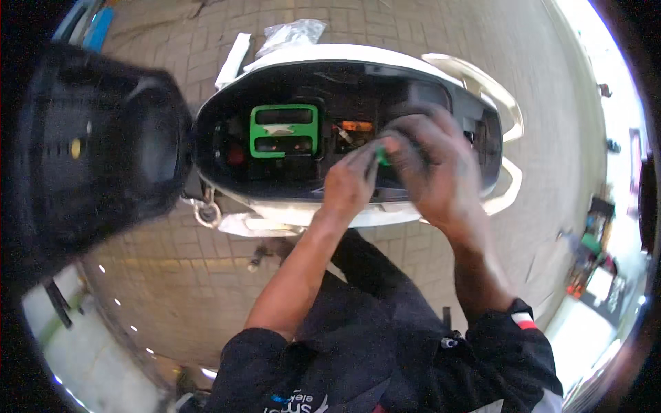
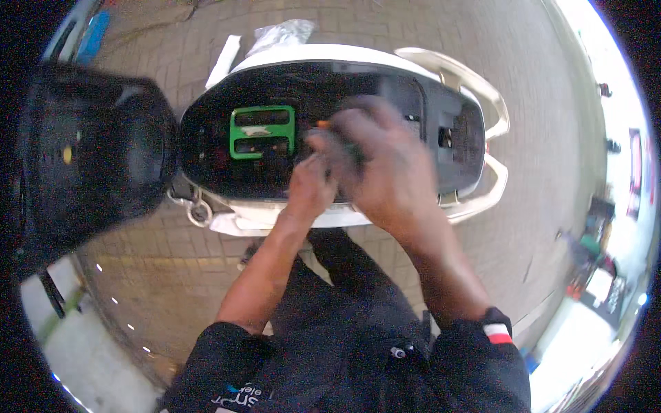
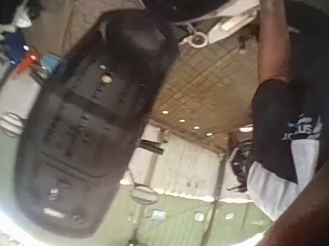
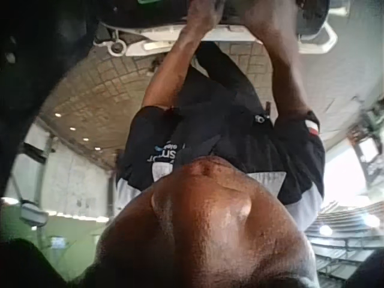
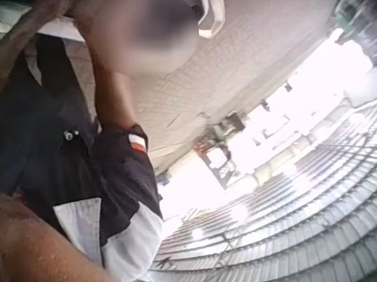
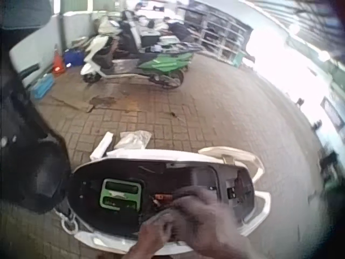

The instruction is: The person opens the seat of an electric scooter, removes a storage bag, and then uses a screwdriver to loosen screws and work on the internal components near the battery compartment.

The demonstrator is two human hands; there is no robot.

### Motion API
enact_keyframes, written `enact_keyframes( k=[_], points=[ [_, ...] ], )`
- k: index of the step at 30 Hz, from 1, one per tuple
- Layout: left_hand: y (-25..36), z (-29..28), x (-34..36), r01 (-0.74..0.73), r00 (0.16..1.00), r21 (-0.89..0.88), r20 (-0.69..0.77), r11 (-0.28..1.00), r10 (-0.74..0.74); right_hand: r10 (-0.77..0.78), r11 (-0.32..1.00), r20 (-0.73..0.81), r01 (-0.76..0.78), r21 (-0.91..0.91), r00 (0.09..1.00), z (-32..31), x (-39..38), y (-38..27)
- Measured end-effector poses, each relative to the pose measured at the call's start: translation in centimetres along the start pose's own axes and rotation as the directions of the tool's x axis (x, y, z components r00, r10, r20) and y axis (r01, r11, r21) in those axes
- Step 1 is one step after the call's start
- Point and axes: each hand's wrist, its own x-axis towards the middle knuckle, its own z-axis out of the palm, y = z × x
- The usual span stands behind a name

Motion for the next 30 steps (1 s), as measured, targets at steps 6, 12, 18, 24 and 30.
enact_keyframes(
  k=[6, 12, 18, 24, 30],
  points=[
    [2.6, 1.7, 0.4, 0.109, 0.97, 0.242, -0.237, 0.964, -0.05, 0.23, 0.873, 0.387, -0.013, -0.487, 0.893, -4.2, 0.6, -2.4],
    [1.0, 2.7, -1.2, 0.095, 0.956, 0.309, -0.294, 0.946, 0.0, 0.132, 0.924, 0.672, 0.155, -0.349, 0.728, -4.9, 1.6, -5.8],
    [1.3, 2.5, -1.1, 0.106, 0.979, 0.21, -0.191, 0.972, -0.066, 0.372, 0.883, 0.611, -0.062, -0.466, 0.699, -4.8, 1.5, -5.4],
    [1.5, 1.9, -1.1, 0.09, 0.991, 0.295, -0.124, 0.951, -0.055, 0.287, 0.822, 0.565, 0.104, -0.56, 0.774, -4.9, 1.0, -7.6],
    [1.3, 2.1, -1.2, -0.069, 0.986, 0.324, -0.124, 0.944, 0.114, -0.16, 0.518, 0.762, 0.711, -0.476, 0.627, -5.3, 0.3, -3.9]
  ],
)
